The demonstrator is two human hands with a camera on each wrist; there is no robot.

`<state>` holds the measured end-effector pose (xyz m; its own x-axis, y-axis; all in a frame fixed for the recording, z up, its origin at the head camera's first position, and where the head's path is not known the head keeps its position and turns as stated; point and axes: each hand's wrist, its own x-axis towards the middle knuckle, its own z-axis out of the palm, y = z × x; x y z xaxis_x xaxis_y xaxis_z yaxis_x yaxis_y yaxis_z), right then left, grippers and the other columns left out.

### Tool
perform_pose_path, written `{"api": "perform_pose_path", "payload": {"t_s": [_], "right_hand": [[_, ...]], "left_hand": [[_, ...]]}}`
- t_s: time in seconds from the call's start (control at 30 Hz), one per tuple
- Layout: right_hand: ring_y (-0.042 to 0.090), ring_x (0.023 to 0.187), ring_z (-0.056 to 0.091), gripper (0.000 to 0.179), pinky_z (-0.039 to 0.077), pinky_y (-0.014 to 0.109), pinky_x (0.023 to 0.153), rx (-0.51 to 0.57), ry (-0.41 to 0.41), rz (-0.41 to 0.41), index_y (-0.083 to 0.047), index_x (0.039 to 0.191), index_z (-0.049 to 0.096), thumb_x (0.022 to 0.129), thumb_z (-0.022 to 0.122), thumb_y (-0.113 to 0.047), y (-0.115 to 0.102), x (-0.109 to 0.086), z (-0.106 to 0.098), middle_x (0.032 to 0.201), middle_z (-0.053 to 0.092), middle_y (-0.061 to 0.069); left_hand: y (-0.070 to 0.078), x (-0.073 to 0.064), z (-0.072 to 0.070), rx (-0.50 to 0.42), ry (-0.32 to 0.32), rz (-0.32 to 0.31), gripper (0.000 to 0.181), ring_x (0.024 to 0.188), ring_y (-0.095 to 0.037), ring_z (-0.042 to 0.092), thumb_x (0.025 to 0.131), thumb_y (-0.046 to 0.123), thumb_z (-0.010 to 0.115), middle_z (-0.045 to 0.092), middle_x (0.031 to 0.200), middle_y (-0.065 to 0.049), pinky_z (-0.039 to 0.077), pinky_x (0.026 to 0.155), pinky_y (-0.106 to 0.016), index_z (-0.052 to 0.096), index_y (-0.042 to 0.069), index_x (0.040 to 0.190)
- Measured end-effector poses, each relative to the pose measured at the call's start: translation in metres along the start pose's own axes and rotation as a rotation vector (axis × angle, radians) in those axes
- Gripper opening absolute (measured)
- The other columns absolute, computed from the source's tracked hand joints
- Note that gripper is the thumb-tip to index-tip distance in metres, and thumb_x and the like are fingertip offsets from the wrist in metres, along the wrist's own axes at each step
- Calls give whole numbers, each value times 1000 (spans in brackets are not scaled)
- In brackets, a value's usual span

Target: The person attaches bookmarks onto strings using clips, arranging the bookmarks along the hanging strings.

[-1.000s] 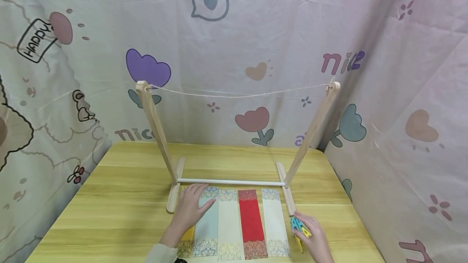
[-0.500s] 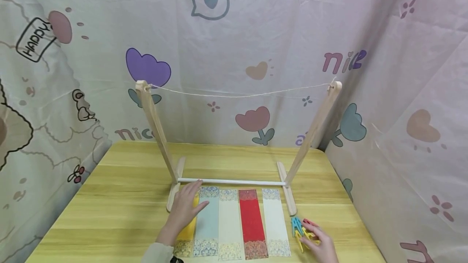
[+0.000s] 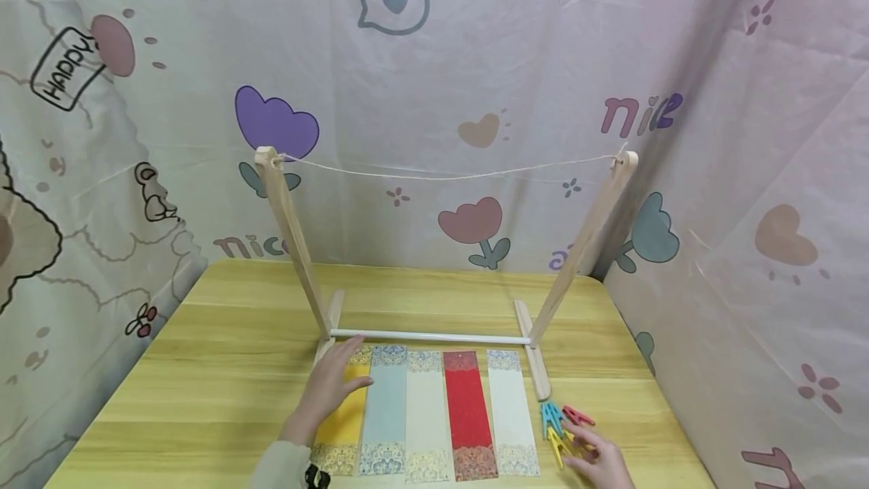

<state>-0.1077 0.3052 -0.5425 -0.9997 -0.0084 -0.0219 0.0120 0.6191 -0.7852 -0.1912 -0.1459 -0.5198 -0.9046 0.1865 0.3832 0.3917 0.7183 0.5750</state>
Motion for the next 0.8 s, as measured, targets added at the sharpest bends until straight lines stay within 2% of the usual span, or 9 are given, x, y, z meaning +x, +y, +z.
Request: {"api": "perform_pose_path", "payload": {"t_s": [0.1, 0.17, 0.3, 0.37, 0.63, 0.8], "right_hand": [[18, 84, 57, 57, 49, 23, 64, 3, -98, -13, 7, 113, 56, 65, 77, -15, 6, 2, -4, 113, 54, 26], [12, 78, 54, 58, 48, 22, 60, 2, -152, -34, 8, 115, 54, 66, 76, -16, 10, 4, -6, 104, 57, 26], [4, 67, 44, 57, 41, 20, 53, -7, -232, -90, 8, 116, 53, 69, 74, -17, 15, 6, -9, 84, 56, 9], [4, 63, 42, 56, 39, 20, 51, -8, -253, -116, 7, 116, 53, 70, 74, -16, 16, 7, -9, 77, 51, 2], [3, 59, 42, 57, 39, 21, 49, 9, -317, -161, 7, 120, 50, 71, 73, -11, 17, 9, -9, 68, 47, -3], [2, 55, 43, 58, 39, 21, 46, 11, -340, -215, 7, 121, 50, 71, 73, -13, 18, 10, -10, 63, 47, -8]], "left_hand": [[-4, 0, -2, -43, -47, -59, 74, 113, -38, 42, 67, 19, 76, 44, 129, -18, 34, 90, -54, 42, 6, 131], [-7, 0, -4, -45, -68, -74, 74, 113, -38, 43, 67, 19, 77, 43, 130, -18, 36, 89, -54, 42, 6, 132], [-15, 2, -4, -14, -107, -69, 73, 115, -36, 42, 67, 21, 77, 44, 131, -15, 34, 92, -51, 44, 4, 130], [-18, 4, -5, -10, -129, -73, 72, 116, -36, 41, 67, 21, 76, 43, 132, -15, 32, 93, -52, 44, 3, 129], [-27, 5, -8, -5, -213, -108, 73, 119, -40, 36, 70, 24, 75, 34, 138, -16, 32, 91, -56, 41, 3, 132], [-32, 4, -8, 25, -277, -108, 82, 118, -44, 34, 66, 24, 77, 25, 141, -19, 42, 81, -51, 38, 7, 135]]}}
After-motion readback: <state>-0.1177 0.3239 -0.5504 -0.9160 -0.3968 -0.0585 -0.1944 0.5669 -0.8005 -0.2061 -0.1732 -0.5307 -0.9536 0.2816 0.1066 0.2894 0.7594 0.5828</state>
